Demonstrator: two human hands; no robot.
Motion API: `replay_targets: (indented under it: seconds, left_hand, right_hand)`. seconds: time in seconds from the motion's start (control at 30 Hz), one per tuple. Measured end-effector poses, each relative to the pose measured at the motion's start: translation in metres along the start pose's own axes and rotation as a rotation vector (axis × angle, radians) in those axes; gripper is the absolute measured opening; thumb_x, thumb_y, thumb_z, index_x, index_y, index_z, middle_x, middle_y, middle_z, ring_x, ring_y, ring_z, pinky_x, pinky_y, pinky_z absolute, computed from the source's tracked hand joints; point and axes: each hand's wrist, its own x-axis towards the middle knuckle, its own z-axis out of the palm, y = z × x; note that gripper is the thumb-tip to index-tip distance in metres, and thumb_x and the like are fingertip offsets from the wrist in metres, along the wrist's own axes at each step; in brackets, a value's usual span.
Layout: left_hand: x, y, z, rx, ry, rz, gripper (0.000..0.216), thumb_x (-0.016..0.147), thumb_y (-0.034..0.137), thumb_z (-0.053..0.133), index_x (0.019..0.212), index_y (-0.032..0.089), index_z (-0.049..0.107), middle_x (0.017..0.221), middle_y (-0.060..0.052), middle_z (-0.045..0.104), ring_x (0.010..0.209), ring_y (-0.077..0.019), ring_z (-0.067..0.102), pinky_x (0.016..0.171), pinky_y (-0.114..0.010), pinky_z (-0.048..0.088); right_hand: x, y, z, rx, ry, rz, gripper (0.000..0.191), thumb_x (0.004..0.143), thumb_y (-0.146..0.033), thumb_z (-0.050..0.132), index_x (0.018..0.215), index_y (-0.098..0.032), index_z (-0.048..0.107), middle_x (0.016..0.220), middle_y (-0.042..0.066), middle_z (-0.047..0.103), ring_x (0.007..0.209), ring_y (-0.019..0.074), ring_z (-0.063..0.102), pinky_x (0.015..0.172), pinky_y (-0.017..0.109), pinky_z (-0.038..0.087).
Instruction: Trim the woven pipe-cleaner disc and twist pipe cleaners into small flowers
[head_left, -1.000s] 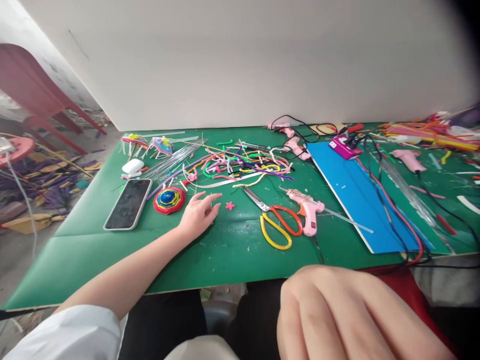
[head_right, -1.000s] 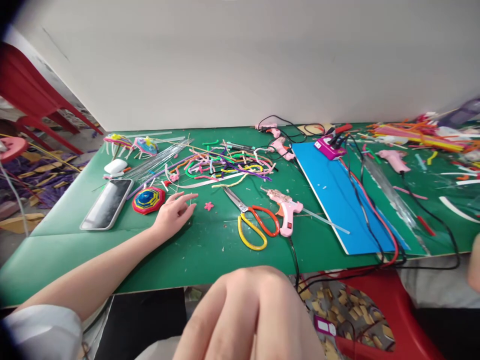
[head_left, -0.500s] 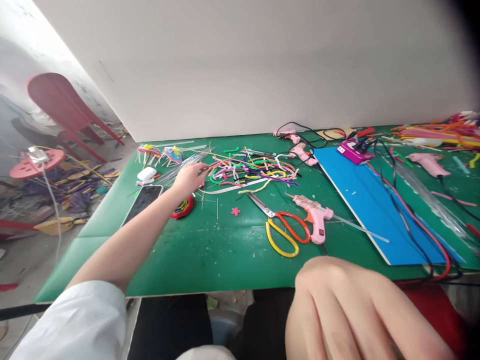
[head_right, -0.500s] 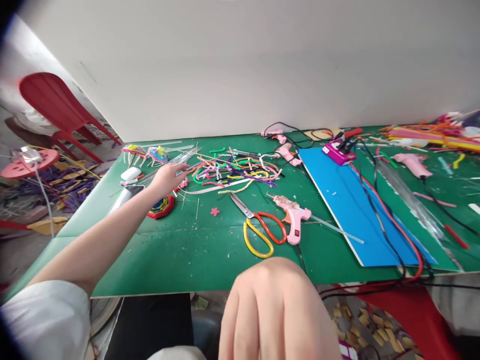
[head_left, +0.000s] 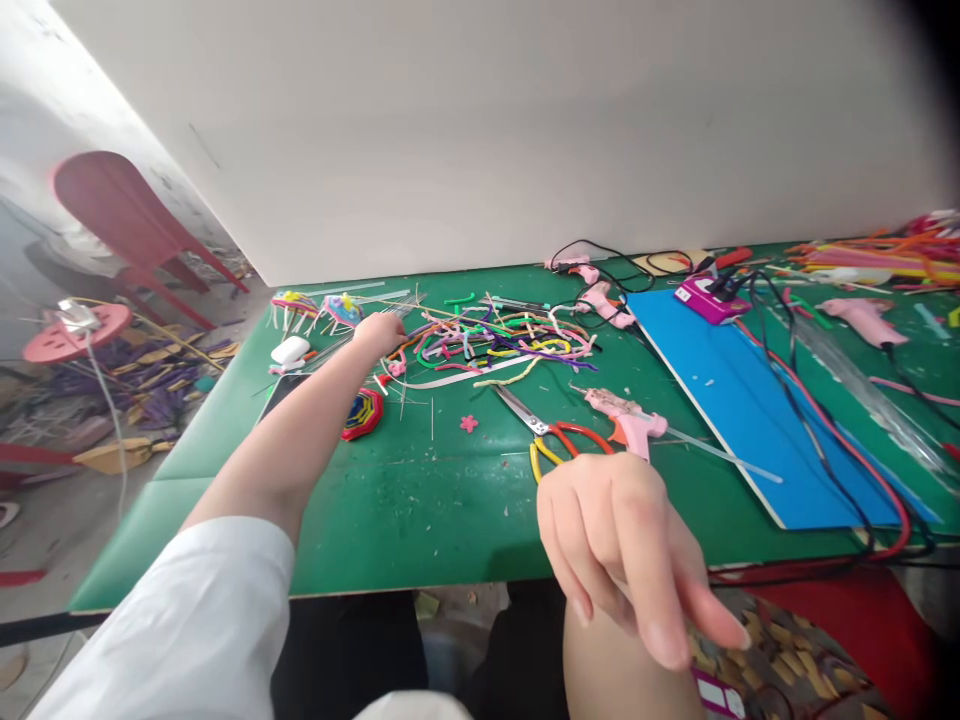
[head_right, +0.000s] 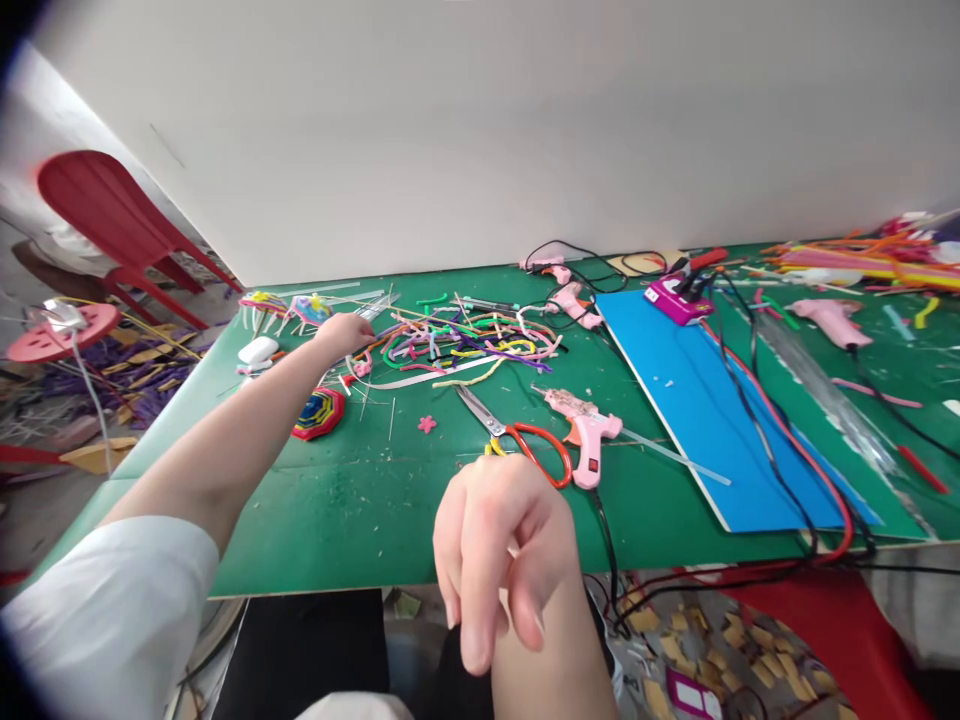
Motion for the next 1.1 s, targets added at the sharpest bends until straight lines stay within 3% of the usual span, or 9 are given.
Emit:
replay_targets:
  seconds: [0.17, 0.3, 0.47, 0.6, 0.8, 1.0, 1.1]
  left_hand:
    - [-0.003, 0.005, 0.001, -0.001, -0.007, -0.012, 0.026, 0.072, 0.03, 0.054, 0.091, 0.02, 0.069, 0.097, -0.01, 0.069, 0.09, -0.0249, 0.063, 0.073, -0.028, 0.048]
    - [-0.001, 0.001, -0.006, -0.04, 0.026, -0.013, 0.029, 0.074, 0.029, 0.05, 0.093, 0.015, 0.067, 0.098, -0.013, 0.069, 0.09, -0.0276, 0.062, 0.072, -0.031, 0.048]
    - [0.0, -0.017, -0.027, -0.155, 0.053, -0.007, 0.029, 0.075, 0.032, 0.05, 0.094, 0.018, 0.068, 0.086, -0.005, 0.072, 0.082, -0.0208, 0.063, 0.069, -0.026, 0.047]
    - [-0.006, -0.032, -0.041, -0.241, 0.032, 0.048, 0.031, 0.071, 0.034, 0.059, 0.098, 0.022, 0.069, 0.089, -0.001, 0.072, 0.084, -0.017, 0.063, 0.072, -0.022, 0.047]
    - [-0.019, -0.055, -0.055, -0.468, -0.118, 0.133, 0.032, 0.067, 0.036, 0.064, 0.093, 0.02, 0.07, 0.088, -0.003, 0.071, 0.085, -0.0173, 0.063, 0.079, -0.028, 0.048]
    - [-0.04, -0.061, -0.073, -0.625, -0.312, 0.199, 0.037, 0.069, 0.046, 0.062, 0.098, 0.025, 0.067, 0.088, -0.004, 0.069, 0.08, -0.0165, 0.061, 0.074, -0.03, 0.049]
    - [-0.053, -0.049, -0.081, -0.624, -0.319, 0.245, 0.039, 0.071, 0.047, 0.061, 0.104, 0.026, 0.065, 0.092, -0.005, 0.067, 0.075, -0.0152, 0.059, 0.066, -0.028, 0.047]
  right_hand:
    - [0.004, -0.009, 0.001, -0.078, 0.071, 0.067, 0.027, 0.073, -0.027, 0.067, 0.052, -0.019, 0.053, 0.041, -0.007, 0.054, 0.035, 0.0032, 0.054, 0.049, 0.011, 0.049]
    - [0.003, -0.012, 0.002, -0.118, 0.154, 0.079, 0.03, 0.078, -0.029, 0.06, 0.052, -0.02, 0.05, 0.038, -0.006, 0.052, 0.033, 0.006, 0.053, 0.047, 0.016, 0.051]
    - [-0.001, -0.013, 0.004, -0.126, 0.28, 0.141, 0.03, 0.08, -0.032, 0.059, 0.054, -0.02, 0.051, 0.037, -0.008, 0.046, 0.03, 0.0061, 0.051, 0.039, 0.015, 0.046]
    - [0.002, -0.011, 0.008, -0.144, 0.381, 0.123, 0.027, 0.08, -0.033, 0.059, 0.057, -0.02, 0.055, 0.036, -0.009, 0.042, 0.027, 0.0046, 0.046, 0.037, 0.013, 0.043]
    - [0.001, -0.01, 0.008, -0.177, 0.404, 0.095, 0.019, 0.083, -0.032, 0.056, 0.071, -0.02, 0.063, 0.037, -0.01, 0.037, 0.026, 0.0045, 0.043, 0.036, 0.014, 0.041]
    - [-0.005, -0.014, 0.008, -0.219, 0.441, 0.151, 0.018, 0.085, -0.034, 0.054, 0.087, -0.023, 0.068, 0.038, -0.01, 0.036, 0.029, 0.0047, 0.043, 0.038, 0.015, 0.042]
    - [-0.002, -0.013, 0.005, -0.401, 0.657, 0.234, 0.016, 0.086, -0.033, 0.054, 0.086, -0.025, 0.067, 0.041, -0.009, 0.044, 0.035, 0.0056, 0.049, 0.047, 0.019, 0.049]
